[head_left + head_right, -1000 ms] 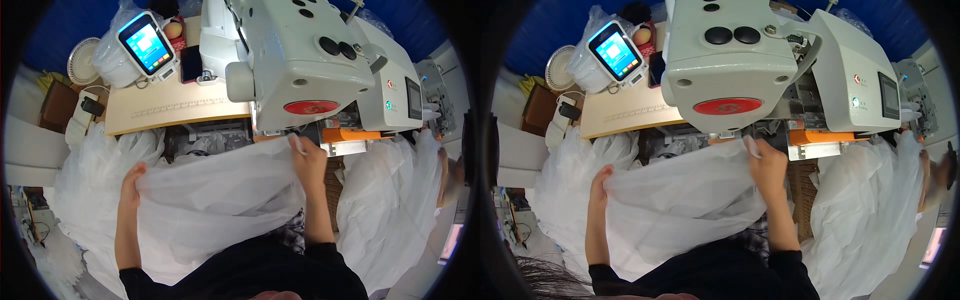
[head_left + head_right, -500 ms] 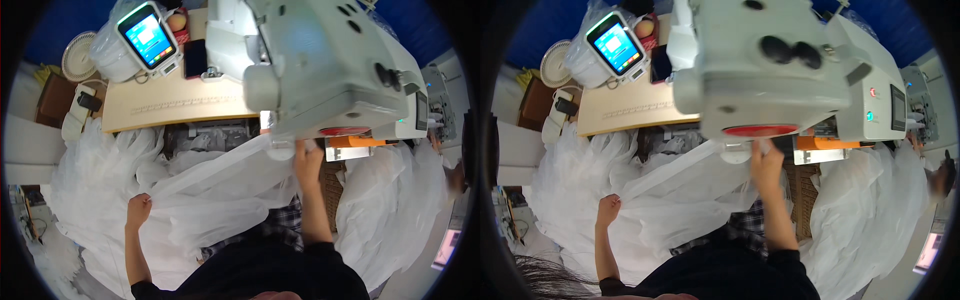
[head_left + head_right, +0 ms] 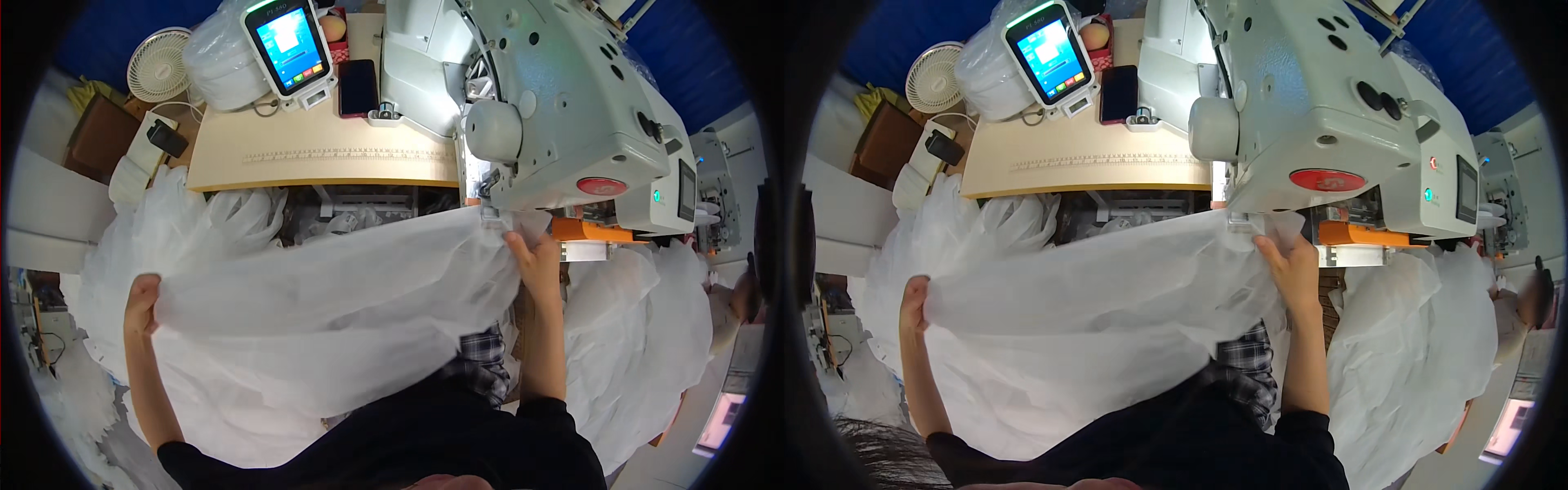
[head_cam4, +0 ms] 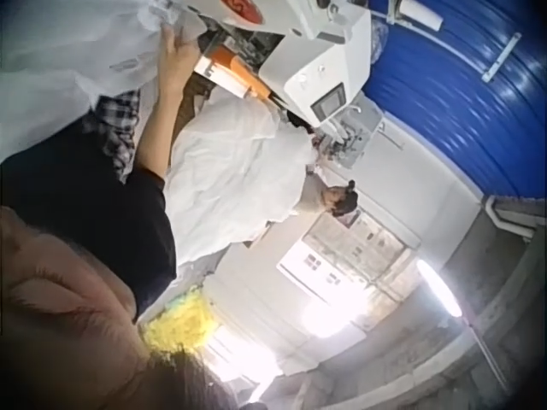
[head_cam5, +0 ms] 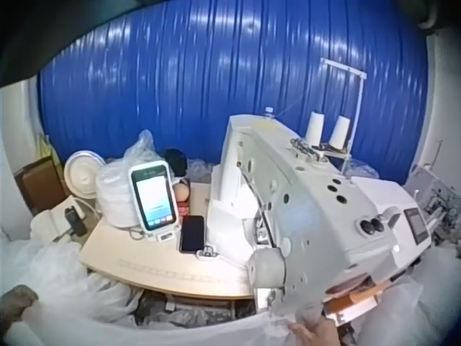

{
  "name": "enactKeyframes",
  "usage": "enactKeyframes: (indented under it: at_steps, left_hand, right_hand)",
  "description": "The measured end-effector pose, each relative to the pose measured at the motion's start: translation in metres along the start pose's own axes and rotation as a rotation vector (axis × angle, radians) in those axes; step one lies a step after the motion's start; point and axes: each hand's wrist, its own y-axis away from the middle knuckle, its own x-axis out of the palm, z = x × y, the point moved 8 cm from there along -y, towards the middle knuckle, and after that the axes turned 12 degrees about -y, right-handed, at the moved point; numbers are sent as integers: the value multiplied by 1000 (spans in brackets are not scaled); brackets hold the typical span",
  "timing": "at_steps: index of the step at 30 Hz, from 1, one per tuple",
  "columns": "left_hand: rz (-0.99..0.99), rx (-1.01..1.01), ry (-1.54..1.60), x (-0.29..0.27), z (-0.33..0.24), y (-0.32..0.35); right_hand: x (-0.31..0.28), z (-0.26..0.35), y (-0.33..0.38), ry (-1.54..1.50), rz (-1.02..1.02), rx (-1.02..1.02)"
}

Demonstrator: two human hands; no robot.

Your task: The user is operating an industrial sewing machine to join pieces of white fabric together on a factory floor.

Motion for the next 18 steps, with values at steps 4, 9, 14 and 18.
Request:
enactKeyframes:
  at_steps: [4, 9, 14, 18]
  left_hand:
    - [-209, 111, -504, -6, -22, -11]
    - [-257, 32, 340, 33, -4, -28]
    - [-260, -22, 9, 93, -11, -14]
    - [-54, -26, 84, 148, -26, -38]
  right_hand:
    - [7, 7, 3, 156, 136, 186]
    - [5, 27, 1, 263, -69, -94]
    - [-51, 9, 16, 182, -25, 96]
    - [-64, -37, 33, -757, -158, 439]
